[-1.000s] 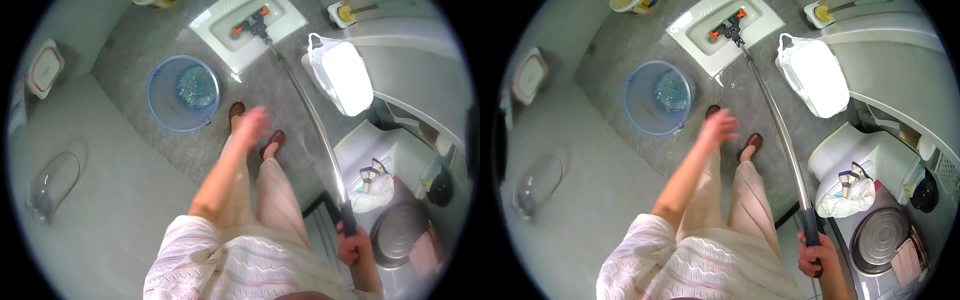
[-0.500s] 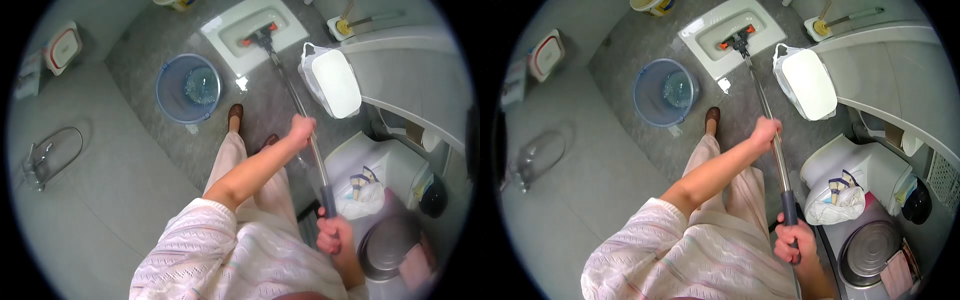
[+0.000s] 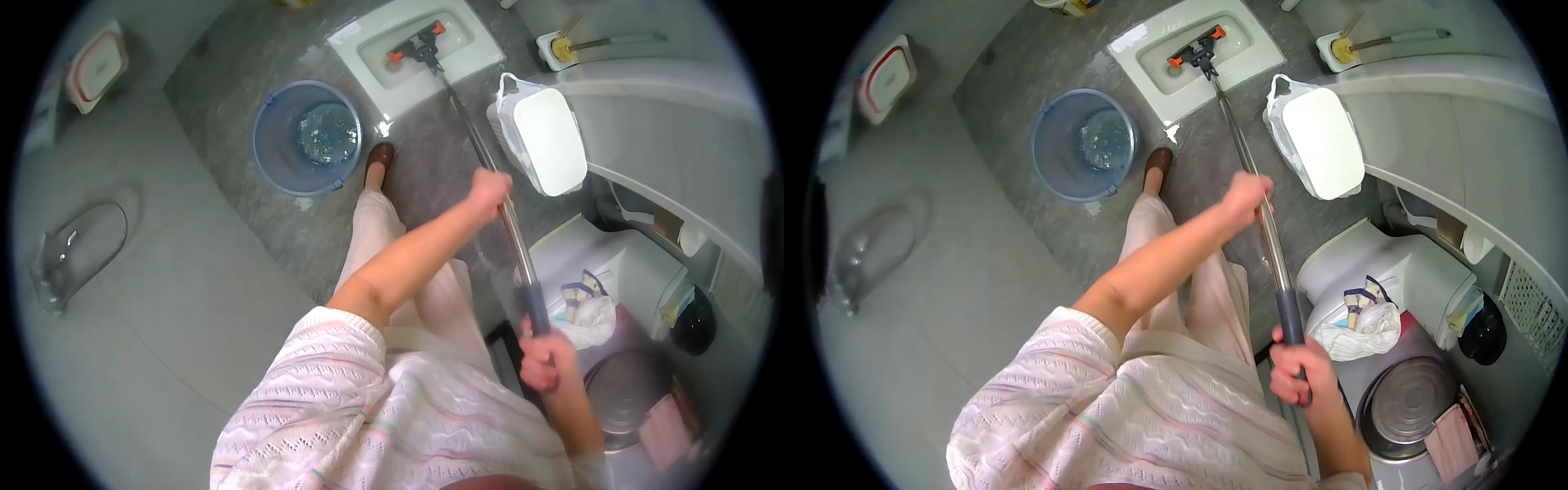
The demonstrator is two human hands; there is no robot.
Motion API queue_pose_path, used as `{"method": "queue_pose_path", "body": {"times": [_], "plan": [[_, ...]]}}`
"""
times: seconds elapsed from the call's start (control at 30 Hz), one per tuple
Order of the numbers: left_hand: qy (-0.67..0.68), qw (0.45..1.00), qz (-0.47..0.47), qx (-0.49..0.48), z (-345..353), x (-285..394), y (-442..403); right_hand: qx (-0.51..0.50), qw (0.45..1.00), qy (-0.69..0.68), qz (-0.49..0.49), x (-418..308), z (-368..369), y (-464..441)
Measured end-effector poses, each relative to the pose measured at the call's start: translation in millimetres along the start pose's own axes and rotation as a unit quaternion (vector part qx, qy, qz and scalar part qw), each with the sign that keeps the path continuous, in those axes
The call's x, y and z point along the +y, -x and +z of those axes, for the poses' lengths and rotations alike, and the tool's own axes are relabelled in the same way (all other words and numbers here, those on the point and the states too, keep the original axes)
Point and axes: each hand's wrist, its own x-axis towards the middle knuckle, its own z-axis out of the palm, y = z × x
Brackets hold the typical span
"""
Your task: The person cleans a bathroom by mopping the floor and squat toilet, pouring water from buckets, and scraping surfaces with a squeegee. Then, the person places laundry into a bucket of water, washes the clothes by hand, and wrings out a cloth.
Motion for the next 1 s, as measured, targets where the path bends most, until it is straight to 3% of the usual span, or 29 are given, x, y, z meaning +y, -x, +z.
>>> {"method": "queue_pose_path", "body": {"times": [0.03,0.07,0.13,0.2,0.23,0.37,0.47,0.5,0.6,0.63,0.77,0.87,1.0], "plan": [[0.009,1.000,-0.016,-0.005,-2,-1,11,0.058,0.998,0.025,0.004,5,5,9],[0.025,0.997,-0.007,0.069,8,1,24,0.053,0.998,0.028,0.012,4,7,12],[-0.011,0.998,-0.029,0.058,5,7,18,0.049,0.998,0.019,0.034,2,21,15],[-0.030,0.999,-0.025,-0.019,-8,33,-6,0.076,0.997,-0.003,0.011,-3,52,8],[-0.031,0.997,-0.067,-0.031,-11,44,-10,0.086,0.996,-0.012,0.006,-10,69,7],[-0.101,0.992,-0.003,0.071,4,11,0,0.087,0.996,-0.022,-0.002,-3,77,29],[-0.071,0.996,-0.050,0.023,2,42,-8,0.119,0.991,-0.059,-0.004,-10,108,22],[-0.065,0.992,-0.094,-0.043,-6,71,-6,0.134,0.989,-0.061,-0.006,-14,127,21],[-0.108,0.992,-0.055,0.020,-8,58,7,0.122,0.992,-0.031,0.013,-6,123,39],[-0.132,0.987,0.007,0.090,0,47,12,0.108,0.994,-0.011,0.019,-9,117,40],[-0.078,0.996,-0.038,0.003,-6,69,-11,0.132,0.991,-0.036,-0.006,-21,139,17],[-0.124,0.987,-0.102,-0.033,-17,85,7,0.093,0.994,0.046,0.039,-22,128,14],[-0.230,0.952,-0.141,-0.141,-25,89,18,0.083,0.981,0.174,-0.031,-47,103,-56]]}}
